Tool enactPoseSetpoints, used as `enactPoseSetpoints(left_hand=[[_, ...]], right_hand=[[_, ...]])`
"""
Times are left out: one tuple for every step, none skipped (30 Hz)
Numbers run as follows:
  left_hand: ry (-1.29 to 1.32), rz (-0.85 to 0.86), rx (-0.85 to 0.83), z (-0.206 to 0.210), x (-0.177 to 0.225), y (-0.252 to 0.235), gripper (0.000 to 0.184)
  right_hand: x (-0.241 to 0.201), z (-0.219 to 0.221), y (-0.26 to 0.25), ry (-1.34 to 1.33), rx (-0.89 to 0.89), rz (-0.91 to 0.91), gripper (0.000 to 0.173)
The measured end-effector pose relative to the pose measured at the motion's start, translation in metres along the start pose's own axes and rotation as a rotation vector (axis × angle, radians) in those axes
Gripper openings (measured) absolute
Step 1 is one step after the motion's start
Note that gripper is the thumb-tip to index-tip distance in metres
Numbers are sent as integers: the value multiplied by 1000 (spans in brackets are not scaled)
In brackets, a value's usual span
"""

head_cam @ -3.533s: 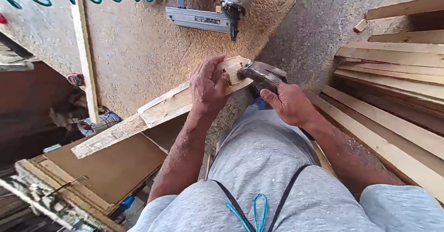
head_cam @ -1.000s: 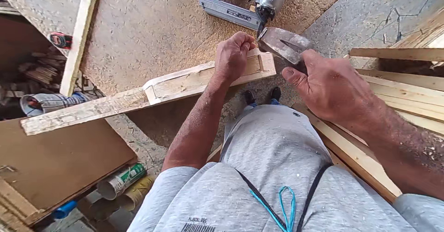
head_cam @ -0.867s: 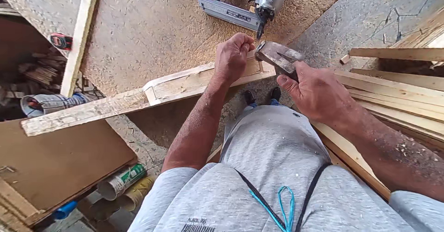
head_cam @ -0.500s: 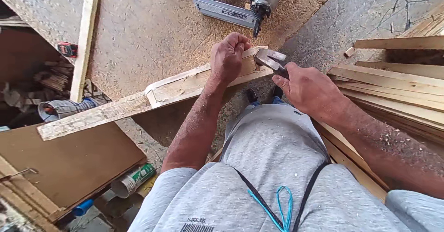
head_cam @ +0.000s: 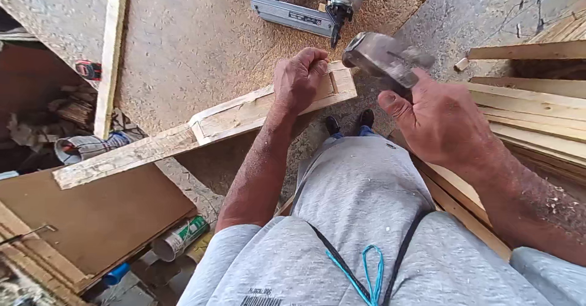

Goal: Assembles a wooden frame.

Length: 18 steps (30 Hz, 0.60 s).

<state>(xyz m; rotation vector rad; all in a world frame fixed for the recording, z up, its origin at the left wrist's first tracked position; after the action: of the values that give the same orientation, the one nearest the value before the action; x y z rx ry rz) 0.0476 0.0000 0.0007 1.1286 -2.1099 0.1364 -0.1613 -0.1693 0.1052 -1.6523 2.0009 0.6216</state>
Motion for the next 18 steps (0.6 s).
enactPoseSetpoints(left_hand=[[-32, 7, -28, 0, 0, -1, 26], [-68, 12, -53, 1, 0, -1, 28], [-105, 9, -69, 2, 1, -1, 31], [-143, 2, -79, 2, 2, 0, 34], [-176, -2, -87, 3, 3, 0, 36], [-194, -3, -97, 3, 5, 1, 37], [-200, 2, -105, 2, 7, 3, 36], [-199, 6, -106, 2, 9, 2, 36], [-188, 3, -107, 2, 9, 1, 34], [-174, -8, -109, 3, 8, 0, 33], [-160, -20, -116, 3, 8, -1, 32], [-150, -27, -121, 2, 8, -1, 32], [-145, -30, -125, 2, 8, -2, 31], [-142, -38, -131, 1, 9, -2, 30], [-140, -35, -131, 1, 10, -2, 30], [-137, -23, -131, 1, 10, -3, 30], [-134, -6, -128, 1, 9, -3, 31], [-135, 6, -118, 2, 9, -3, 31]], right_hand=[[10, -3, 3, -125, 64, 13, 41], [24, 0, 6, -277, 115, 37, 40], [39, 7, 8, -445, 151, 74, 40], [53, 17, 10, -615, 174, 115, 40], [65, 29, 11, -778, 187, 161, 39], [74, 43, 12, -897, 188, 204, 38], [82, 55, 13, -958, 178, 238, 38], [88, 66, 13, -980, 165, 259, 38], [93, 76, 13, -995, 146, 268, 38], [96, 86, 13, -1015, 126, 269, 38], [97, 96, 12, -1038, 107, 262, 38], [99, 104, 11, -1059, 88, 259, 38], [100, 111, 9, -1079, 66, 262, 38], [102, 117, 8, -1096, 44, 266, 38], [103, 120, 7, -1108, 31, 268, 40], [105, 120, 6, -1118, 31, 264, 40], [107, 119, 6, -1131, 43, 256, 41], [109, 117, 6, -1153, 63, 248, 41]])
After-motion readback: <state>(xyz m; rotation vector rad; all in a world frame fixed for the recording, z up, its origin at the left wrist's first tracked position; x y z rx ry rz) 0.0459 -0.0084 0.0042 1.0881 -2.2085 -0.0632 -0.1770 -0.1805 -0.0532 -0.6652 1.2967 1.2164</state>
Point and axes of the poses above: each hand's wrist, its own y-axis away from the middle knuckle, its own z-axis out of the palm, x = y × z, the point moved 2 cm from there along -y, towards the middle knuckle, and after that the axes turned 11 degrees about -z, right-handed, at the moved point
